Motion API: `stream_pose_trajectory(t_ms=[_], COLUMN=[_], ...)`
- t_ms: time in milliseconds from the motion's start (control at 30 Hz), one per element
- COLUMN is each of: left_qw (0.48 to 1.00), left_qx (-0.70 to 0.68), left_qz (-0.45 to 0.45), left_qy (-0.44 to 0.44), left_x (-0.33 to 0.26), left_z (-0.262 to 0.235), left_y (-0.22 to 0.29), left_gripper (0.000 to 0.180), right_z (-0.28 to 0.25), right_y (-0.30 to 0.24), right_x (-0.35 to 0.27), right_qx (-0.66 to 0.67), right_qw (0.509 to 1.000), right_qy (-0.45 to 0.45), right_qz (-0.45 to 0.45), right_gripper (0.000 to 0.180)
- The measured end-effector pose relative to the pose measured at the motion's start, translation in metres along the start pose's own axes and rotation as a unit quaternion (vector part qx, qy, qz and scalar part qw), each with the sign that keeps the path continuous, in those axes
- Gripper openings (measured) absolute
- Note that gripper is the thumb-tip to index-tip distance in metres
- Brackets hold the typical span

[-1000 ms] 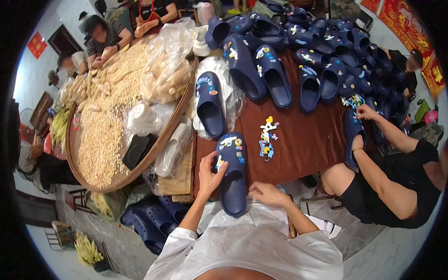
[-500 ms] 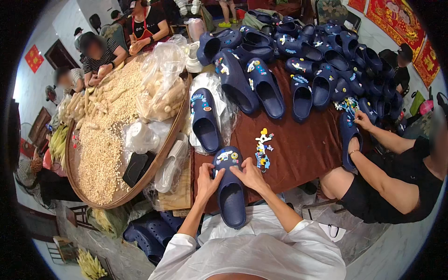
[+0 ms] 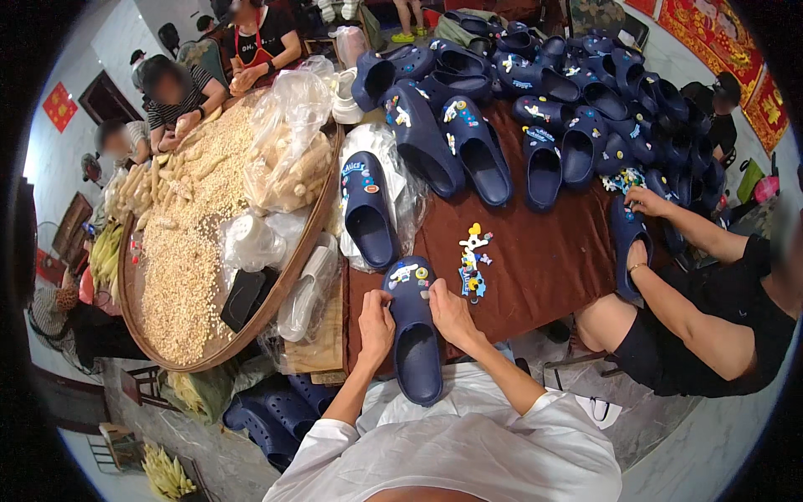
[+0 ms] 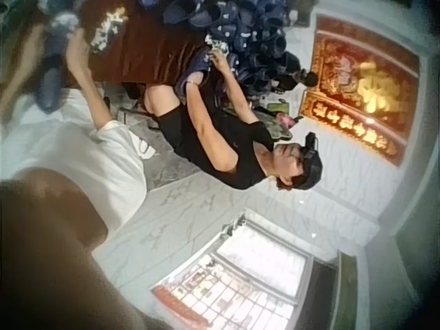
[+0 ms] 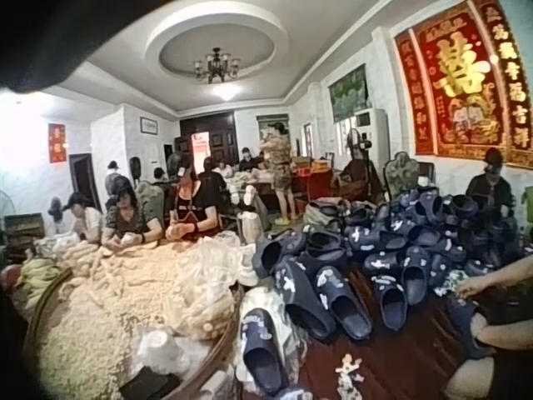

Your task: Applying small decorative charms to the holes of blue clog shoes at a workstation.

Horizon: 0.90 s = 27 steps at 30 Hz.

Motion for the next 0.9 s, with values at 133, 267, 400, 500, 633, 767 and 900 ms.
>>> stream_pose_trajectory(t_ms=[133, 267, 400, 500, 633, 767, 900], left_qw=[0.999, 0.992, 0.989, 0.995, 0.996, 0.997, 0.991], left_qx=[-0.038, -0.081, -0.097, -0.059, -0.036, -0.04, -0.097], left_qz=[-0.003, -0.062, -0.079, -0.06, -0.075, -0.071, -0.091], left_qy=[0.038, 0.072, 0.082, 0.046, 0.013, -0.004, -0.026], left_x=[-0.007, -0.015, -0.006, -0.005, 0.001, 0.008, 0.023], left_z=[-0.006, -0.008, -0.01, -0.005, -0.003, 0.001, 0.009], left_y=[-0.024, -0.037, -0.018, -0.015, -0.015, -0.013, 0.002], left_gripper=[0.018, 0.014, 0.008, 0.015, 0.018, 0.018, 0.022], right_z=[-0.001, -0.005, -0.001, -0.018, -0.049, -0.063, -0.025], right_y=[0.003, 0.006, 0.032, 0.047, 0.064, 0.049, 0.018], right_x=[-0.003, -0.007, -0.004, 0.008, 0.021, 0.014, 0.005], right_qx=[0.015, 0.037, 0.077, -0.034, -0.146, -0.122, 0.138], right_qw=[0.999, 0.995, 0.994, 0.994, 0.977, 0.976, 0.988], right_qy=[0.036, 0.085, 0.063, 0.09, 0.14, 0.18, -0.046], right_qz=[-0.01, -0.034, 0.041, 0.044, 0.064, 0.014, 0.051], right_gripper=[0.013, 0.013, 0.019, 0.029, 0.035, 0.033, 0.032])
Point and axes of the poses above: each hand's wrist, its own x-axis towards the middle knuckle, its own z-axis out of the palm, y = z × x, the point moved 10 cm from there along x, towards the middle knuckle, and after that the axes turned 4 degrees about z, right-handed, at the moved point
